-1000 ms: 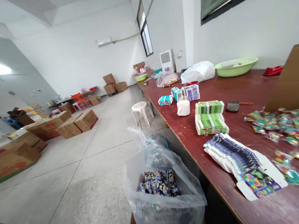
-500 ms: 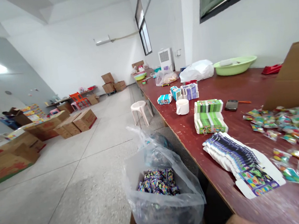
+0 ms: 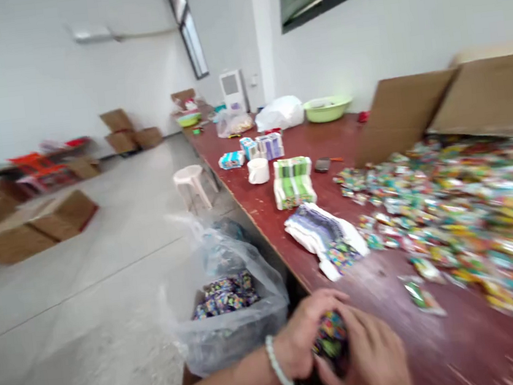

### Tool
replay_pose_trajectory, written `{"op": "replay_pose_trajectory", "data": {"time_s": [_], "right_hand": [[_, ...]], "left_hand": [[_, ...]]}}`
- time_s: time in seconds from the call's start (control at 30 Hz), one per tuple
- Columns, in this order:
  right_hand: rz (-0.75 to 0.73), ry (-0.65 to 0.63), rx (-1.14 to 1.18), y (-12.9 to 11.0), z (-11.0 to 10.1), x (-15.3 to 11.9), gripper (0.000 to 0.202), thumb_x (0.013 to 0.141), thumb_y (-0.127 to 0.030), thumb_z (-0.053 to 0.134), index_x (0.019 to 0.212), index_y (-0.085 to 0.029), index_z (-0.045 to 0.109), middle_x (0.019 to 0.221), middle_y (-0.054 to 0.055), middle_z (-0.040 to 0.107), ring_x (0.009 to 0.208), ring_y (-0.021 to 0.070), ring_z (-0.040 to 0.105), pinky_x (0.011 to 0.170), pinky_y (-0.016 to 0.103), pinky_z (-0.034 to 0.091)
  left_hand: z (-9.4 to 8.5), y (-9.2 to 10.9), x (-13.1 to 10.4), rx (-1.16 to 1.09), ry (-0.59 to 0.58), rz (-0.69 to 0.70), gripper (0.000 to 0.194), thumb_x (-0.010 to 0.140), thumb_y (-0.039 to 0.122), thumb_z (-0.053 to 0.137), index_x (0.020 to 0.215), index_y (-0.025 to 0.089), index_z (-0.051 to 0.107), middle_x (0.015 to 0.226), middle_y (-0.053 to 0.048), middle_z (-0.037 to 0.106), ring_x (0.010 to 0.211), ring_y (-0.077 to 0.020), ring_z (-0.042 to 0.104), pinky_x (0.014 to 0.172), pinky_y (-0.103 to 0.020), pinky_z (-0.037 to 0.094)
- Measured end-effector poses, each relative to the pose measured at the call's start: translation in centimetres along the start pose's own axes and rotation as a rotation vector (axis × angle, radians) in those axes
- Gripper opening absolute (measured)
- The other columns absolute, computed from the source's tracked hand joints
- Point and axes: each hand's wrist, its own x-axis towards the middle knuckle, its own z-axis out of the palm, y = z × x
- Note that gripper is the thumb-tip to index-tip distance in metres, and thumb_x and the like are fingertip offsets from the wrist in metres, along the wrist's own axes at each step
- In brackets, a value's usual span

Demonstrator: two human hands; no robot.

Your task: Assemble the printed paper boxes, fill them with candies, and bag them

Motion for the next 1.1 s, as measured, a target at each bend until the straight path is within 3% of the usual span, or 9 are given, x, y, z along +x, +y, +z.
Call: {"op": "replay_pose_trajectory", "data": {"time_s": [0.17,0.3,0.37,0.47,0.57,0.67,0.8,0.87,1.1], "right_hand": [[-0.317,-0.046,-0.232,-3.5,2.1,1.3,0.064,0.066,-0.034,0.074,0.125,-0.02,0.053,0.121,0.016,0.061,0.11,0.0369,0.055,0.095,0.052,0.043],[-0.373,-0.124,-0.222,-3.5,1.9,3.3,0.073,0.073,-0.048,0.074,0.133,-0.018,0.046,0.136,0.017,0.051,0.123,0.0335,0.049,0.101,0.048,0.041],[-0.29,0.021,-0.279,-1.5,0.1,4.7,0.059,0.082,-0.049,0.067,0.129,-0.018,0.049,0.131,0.016,0.054,0.121,0.0313,0.049,0.103,0.047,0.04],[-0.034,0.292,-0.496,2.8,-3.8,6.5,0.039,0.091,-0.039,0.054,0.123,-0.016,0.055,0.122,0.017,0.058,0.115,0.0319,0.051,0.099,0.048,0.04],[0.269,0.305,-0.715,6.1,-6.6,7.4,0.041,0.089,-0.041,0.059,0.119,-0.013,0.06,0.117,0.019,0.057,0.11,0.0346,0.052,0.091,0.046,0.042],[0.43,0.212,-0.785,7.2,-7.2,7.6,0.038,0.09,-0.047,0.059,0.114,-0.018,0.066,0.11,0.016,0.057,0.103,0.033,0.054,0.082,0.041,0.043],[0.422,0.197,-0.768,7.1,-6.6,7.1,0.035,0.092,-0.047,0.055,0.11,-0.02,0.067,0.104,0.012,0.058,0.099,0.0298,0.055,0.077,0.036,0.04],[0.397,0.223,-0.772,7.2,-6.2,6.6,0.032,0.092,-0.045,0.056,0.109,-0.02,0.067,0.103,0.011,0.059,0.098,0.0287,0.054,0.077,0.035,0.039],[0.255,0.359,-0.761,9.0,-6.0,5.8,0.03,0.09,-0.043,0.057,0.104,-0.017,0.066,0.099,0.012,0.061,0.093,0.028,0.054,0.079,0.036,0.039]], "left_hand": [[-0.8,3.4,-1.6,0.027,0.033,0.12,0.039,0.075,0.044,0.073,0.101,0.016,0.065,0.101,-0.006,0.068,0.098,-0.021,0.062,0.092,-0.031,0.045],[-4.5,5.6,-2.3,0.318,0.205,0.199,0.045,0.082,0.053,0.065,0.111,0.018,0.063,0.102,-0.006,0.07,0.09,-0.0207,0.065,0.077,-0.03,0.051],[-8.0,7.0,-2.5,0.545,0.385,0.202,0.051,0.086,0.06,0.052,0.119,0.022,0.061,0.094,-0.005,0.07,0.085,-0.023,0.066,0.069,-0.032,0.052],[-13.5,9.0,-2.9,1.062,0.496,0.246,0.047,0.084,0.06,0.053,0.108,0.022,0.069,0.108,-0.006,0.07,0.106,-0.0289,0.061,0.093,-0.04,0.046],[-15.5,10.0,-3.1,1.278,0.548,0.309,0.049,0.085,0.059,0.049,0.111,0.022,0.069,0.117,-0.008,0.068,0.112,-0.0304,0.058,0.1,-0.043,0.042],[-12.3,9.5,-2.1,1.325,0.486,0.423,0.047,0.087,0.055,0.047,0.111,0.02,0.067,0.11,-0.008,0.069,0.1,-0.0264,0.062,0.092,-0.038,0.047],[-4.6,7.1,1.8,1.492,0.289,0.596,0.04,0.093,0.048,0.045,0.116,0.022,0.065,0.108,-0.009,0.068,0.102,-0.025,0.061,0.093,-0.035,0.044],[-1.8,5.7,4.1,1.559,0.361,0.543,0.045,0.091,0.05,0.051,0.123,0.021,0.06,0.106,-0.012,0.068,0.101,-0.0296,0.061,0.091,-0.039,0.043],[-1.0,3.8,8.6,1.226,0.472,0.359,0.046,0.081,0.027,0.065,0.126,0.024,0.055,0.091,-0.007,0.07,0.095,-0.0297,0.064,0.085,-0.04,0.043]]}}
